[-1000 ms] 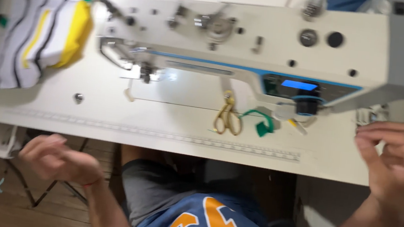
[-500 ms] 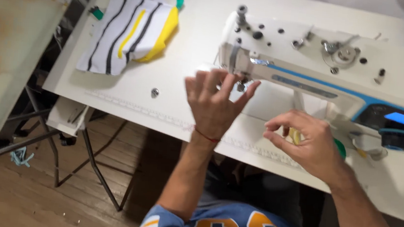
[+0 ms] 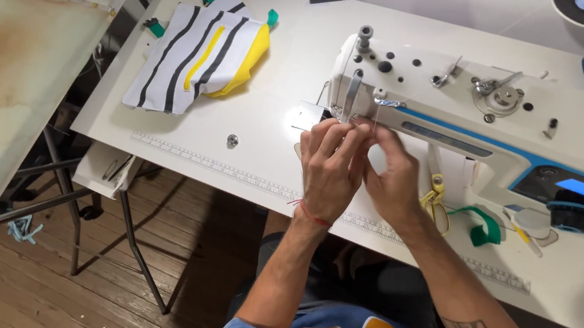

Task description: Threading an industrial sewing machine by guiding thread through tensioners and the needle eye.

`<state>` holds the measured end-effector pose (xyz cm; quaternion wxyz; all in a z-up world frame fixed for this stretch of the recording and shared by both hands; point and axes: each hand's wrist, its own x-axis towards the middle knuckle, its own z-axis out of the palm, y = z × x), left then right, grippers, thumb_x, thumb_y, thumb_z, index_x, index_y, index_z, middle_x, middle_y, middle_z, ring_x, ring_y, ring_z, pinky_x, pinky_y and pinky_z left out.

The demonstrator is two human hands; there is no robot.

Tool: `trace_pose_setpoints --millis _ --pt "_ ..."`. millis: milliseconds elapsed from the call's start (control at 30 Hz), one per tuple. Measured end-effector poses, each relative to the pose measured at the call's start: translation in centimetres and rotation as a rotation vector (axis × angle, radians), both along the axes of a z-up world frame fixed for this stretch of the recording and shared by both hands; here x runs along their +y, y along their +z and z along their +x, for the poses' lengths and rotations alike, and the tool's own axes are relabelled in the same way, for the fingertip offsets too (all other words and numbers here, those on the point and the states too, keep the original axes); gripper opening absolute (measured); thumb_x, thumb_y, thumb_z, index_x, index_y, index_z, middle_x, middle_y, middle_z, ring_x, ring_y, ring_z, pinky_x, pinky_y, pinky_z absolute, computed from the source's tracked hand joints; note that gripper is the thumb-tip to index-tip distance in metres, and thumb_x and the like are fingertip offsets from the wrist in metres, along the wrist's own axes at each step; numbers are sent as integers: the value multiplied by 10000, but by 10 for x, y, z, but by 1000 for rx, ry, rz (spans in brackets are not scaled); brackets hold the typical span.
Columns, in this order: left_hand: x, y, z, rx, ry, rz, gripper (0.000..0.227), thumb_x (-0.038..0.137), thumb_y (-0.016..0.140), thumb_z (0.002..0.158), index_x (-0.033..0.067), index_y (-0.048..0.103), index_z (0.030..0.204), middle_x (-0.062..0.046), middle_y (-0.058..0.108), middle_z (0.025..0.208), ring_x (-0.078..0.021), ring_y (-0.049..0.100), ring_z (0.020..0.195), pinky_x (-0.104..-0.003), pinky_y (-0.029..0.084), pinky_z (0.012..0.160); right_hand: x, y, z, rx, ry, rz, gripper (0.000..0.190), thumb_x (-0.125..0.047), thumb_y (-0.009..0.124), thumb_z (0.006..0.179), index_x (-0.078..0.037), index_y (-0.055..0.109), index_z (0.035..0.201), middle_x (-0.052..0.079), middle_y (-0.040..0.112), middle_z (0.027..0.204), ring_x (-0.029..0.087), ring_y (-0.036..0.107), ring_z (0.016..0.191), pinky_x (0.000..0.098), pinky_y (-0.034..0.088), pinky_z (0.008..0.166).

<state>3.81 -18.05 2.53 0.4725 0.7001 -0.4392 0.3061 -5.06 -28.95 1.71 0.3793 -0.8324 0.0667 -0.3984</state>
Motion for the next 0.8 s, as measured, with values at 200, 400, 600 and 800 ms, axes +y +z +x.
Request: trace_pose_setpoints --millis 200,400,600,800 --pt "2 -5 -5 322 -336 -156 131 18 737 1137 102 818 1197 -91 859 1132 -331 824 1137 -424 586 1012 -23 -31 -12 -46 42 -125 161 -60 768 1139 -7 874 1248 194 852 1138 438 838 1170 527 649 1043" --pt "14 20 -12 508 -552 -255 149 119 646 1220 101 746 1111 -9 776 779 -214 822 728 -412 703 832 -7 24 -42 82 130 -209 165 -220 801 1113 -123 827 982 55 720 811 364 766 763 452 631 708" --pt "20 13 -10 804 -945 -471 126 52 550 1242 40 675 1228 -52 666 739 -159 724 601 -420 712 721 -7 103 -112 518 296 -14 223 -210 703 1122 -74 850 1023 163 788 694 412 778 617 481 650 617" --pt "35 11 -30 1210 -1115 -620 93 135 576 1275 62 615 1316 -53 479 845 -119 449 502 -319 582 457 -25 114 -173 467 569 -65 195 -284 726 1090 -202 900 1118 -146 741 582 27 710 472 216 631 559"
